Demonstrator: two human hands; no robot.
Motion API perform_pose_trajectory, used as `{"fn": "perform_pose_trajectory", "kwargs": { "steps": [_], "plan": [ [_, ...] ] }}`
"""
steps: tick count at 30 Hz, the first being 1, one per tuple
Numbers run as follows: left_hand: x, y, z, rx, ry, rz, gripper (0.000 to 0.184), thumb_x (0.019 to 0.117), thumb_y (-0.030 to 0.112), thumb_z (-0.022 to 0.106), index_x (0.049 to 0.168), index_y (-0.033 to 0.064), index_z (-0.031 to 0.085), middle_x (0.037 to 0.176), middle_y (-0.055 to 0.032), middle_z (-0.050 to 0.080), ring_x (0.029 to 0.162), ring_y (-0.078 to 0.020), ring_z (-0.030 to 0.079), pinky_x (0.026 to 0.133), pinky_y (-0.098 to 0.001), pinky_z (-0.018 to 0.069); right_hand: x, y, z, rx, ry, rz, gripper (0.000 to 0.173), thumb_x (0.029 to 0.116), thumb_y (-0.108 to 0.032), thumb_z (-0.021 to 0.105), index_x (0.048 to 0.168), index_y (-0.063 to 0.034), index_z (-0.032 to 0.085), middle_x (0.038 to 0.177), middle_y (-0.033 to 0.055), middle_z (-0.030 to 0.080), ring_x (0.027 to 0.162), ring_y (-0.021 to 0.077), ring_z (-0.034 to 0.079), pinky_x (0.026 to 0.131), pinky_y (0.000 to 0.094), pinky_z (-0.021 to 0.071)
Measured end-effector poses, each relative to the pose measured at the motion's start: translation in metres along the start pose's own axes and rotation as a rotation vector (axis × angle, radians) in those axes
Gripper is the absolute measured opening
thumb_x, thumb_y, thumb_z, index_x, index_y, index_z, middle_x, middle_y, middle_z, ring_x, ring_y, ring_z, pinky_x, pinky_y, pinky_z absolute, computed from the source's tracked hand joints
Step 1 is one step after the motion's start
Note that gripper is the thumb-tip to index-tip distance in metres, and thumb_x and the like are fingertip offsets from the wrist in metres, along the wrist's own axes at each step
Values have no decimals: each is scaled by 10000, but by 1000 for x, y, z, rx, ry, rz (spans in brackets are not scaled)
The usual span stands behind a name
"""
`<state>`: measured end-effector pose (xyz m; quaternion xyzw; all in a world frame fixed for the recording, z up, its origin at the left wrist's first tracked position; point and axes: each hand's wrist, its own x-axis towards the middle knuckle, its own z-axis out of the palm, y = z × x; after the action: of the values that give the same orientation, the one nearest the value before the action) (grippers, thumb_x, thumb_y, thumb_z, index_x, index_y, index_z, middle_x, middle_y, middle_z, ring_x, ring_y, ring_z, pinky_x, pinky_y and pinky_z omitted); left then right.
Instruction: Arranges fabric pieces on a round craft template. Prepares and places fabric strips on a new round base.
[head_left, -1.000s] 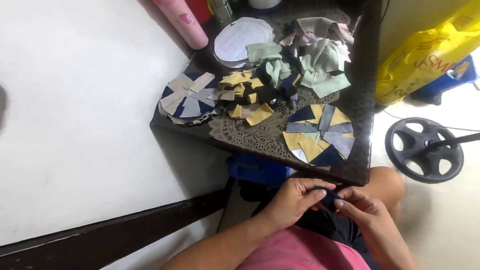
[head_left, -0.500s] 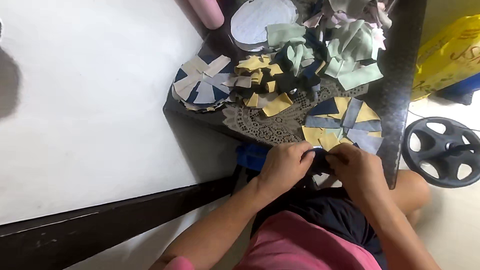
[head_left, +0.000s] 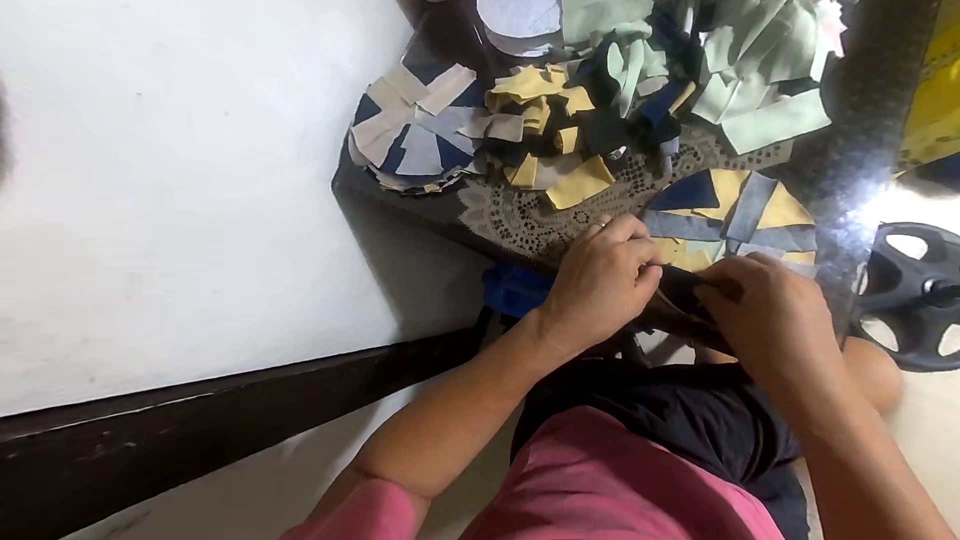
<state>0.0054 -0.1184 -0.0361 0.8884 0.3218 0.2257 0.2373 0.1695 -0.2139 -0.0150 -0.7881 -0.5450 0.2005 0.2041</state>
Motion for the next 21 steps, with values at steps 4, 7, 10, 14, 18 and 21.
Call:
{"fn": "perform_pose_trajectory", "kwargs": {
  "steps": [4,7,10,14,18,21],
  "plan": [
    [0,-2,-4,-12,-27,-18,74,900,134,724,882,85,776,1045,-83,698,973,-232,646,833,-394,528,1,0,0,-16,-4,-15,35,907,-73,744,933,-50,740,911,144,677,791,332,674,665,568,540],
    [0,-3,-4,22,-42,-5,110,915,134,686,864,87,771,1051,-82,706,996,-242,643,840,-397,522,2,-3,-2,-41,-20,2,54,924,-108,739,936,-56,741,920,143,679,799,338,677,663,582,534],
    [0,-3,-8,44,-73,1,146,937,143,651,867,84,766,1063,-79,710,1019,-247,642,863,-407,513,3,-6,-4,-61,-47,21,64,934,-123,736,935,-59,738,924,142,669,806,341,670,662,580,525],
    [-4,5,-29,-43,-126,19,150,930,171,653,854,103,763,1091,-50,707,1060,-208,626,893,-385,498,-7,-7,-18,-44,-67,-57,51,918,-117,744,927,-67,733,917,122,669,789,322,670,646,566,539],
    [-10,8,-40,-121,-205,13,164,914,198,656,799,137,757,1062,-4,714,1033,-145,617,857,-335,486,-13,-3,-31,-1,-139,-135,31,889,-138,763,877,-115,746,840,41,658,746,228,648,625,496,525],
    [-5,6,-29,11,-199,-1,148,923,170,673,827,98,760,1081,-65,709,1054,-238,633,877,-423,506,-1,-1,-27,-41,-206,-88,57,925,-132,751,894,-84,748,857,81,673,781,272,664,658,538,533]
  ]
}}
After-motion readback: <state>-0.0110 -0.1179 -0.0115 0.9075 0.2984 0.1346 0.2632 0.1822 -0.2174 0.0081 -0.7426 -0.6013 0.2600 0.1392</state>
